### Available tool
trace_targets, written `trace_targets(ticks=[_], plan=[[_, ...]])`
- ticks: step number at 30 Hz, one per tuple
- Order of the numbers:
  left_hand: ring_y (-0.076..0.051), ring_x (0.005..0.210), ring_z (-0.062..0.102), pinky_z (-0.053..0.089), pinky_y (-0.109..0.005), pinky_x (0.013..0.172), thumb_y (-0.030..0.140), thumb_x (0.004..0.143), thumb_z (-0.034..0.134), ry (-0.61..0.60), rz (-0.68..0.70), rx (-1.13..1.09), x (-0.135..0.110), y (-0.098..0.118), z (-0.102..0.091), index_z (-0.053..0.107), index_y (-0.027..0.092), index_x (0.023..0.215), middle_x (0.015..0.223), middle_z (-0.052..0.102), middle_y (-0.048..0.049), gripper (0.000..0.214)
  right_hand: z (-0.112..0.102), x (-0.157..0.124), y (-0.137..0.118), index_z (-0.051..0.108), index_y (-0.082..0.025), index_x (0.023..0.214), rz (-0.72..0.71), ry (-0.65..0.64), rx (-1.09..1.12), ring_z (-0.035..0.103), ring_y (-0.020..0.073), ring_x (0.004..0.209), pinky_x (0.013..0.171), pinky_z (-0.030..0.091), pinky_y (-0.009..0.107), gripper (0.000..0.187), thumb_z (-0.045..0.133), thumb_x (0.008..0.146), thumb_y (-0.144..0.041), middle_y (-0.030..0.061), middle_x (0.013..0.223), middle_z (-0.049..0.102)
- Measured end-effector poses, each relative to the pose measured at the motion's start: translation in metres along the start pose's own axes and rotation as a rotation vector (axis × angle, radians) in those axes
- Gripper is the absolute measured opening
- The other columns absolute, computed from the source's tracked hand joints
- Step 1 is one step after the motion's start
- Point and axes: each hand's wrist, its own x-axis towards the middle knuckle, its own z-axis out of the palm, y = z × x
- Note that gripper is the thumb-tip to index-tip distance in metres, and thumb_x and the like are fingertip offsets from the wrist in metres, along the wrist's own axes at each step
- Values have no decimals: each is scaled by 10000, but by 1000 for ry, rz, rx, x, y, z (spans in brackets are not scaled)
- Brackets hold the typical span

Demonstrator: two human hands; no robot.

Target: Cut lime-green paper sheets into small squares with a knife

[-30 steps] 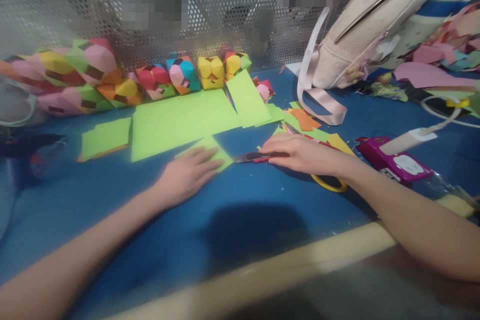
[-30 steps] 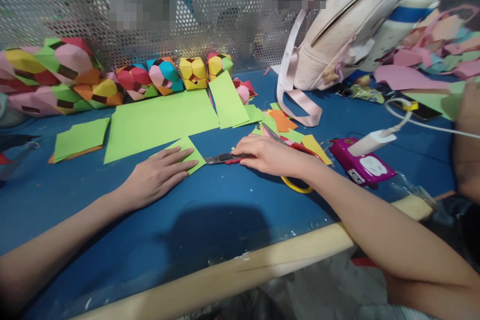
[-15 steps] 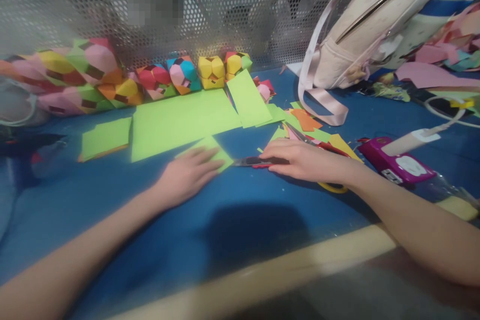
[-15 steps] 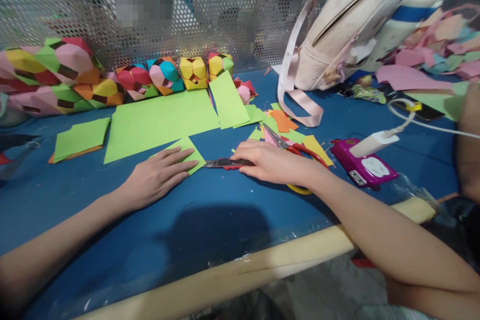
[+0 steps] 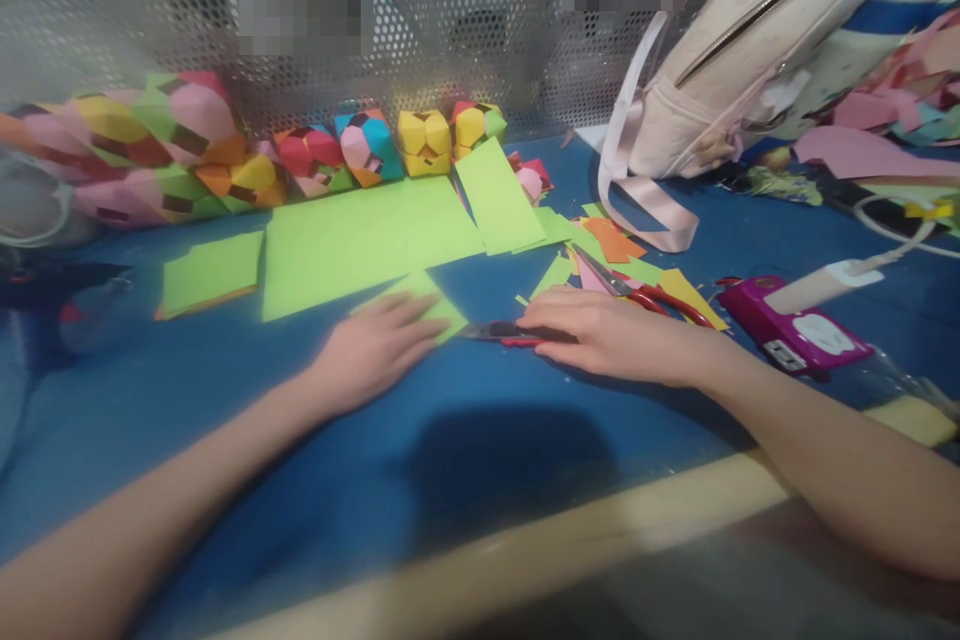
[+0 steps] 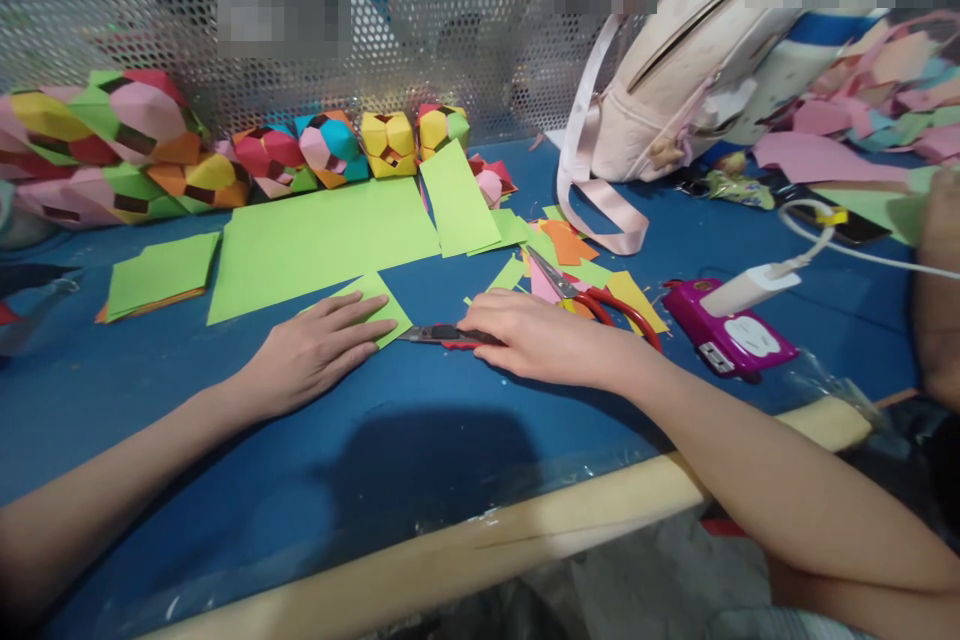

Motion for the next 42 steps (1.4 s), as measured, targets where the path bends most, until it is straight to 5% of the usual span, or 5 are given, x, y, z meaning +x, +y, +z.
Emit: trace_targets(ticks=[13,24,42], plan=[[-305,1328,487,505,-479,1019,406,1016,288,-67,-50,109,1,6,-4,662,206,1128,1476,522,-35,439,2,2,-8,675,-160,1067,-33,-10,2,614,209,904,792,490,330,184,528,957,-178,90,967,670],[-275,1198,562,495,-476,974,359,1029,282,19,137,32,4,-13,-3,650,191,1127,1415,581,-79,417,6,3,-7,667,-152,1077,-72,8,-36,610,213,909,824,492,351,189,518,962,-174,93,965,667],[-273,1172,565,472,-480,967,358,1026,262,27,129,24,6,-8,-3,645,183,1104,1398,591,-105,428,14,7,-17,681,-137,1101,-128,51,-75,634,229,981,909,525,384,214,529,954,-171,128,1073,680]])
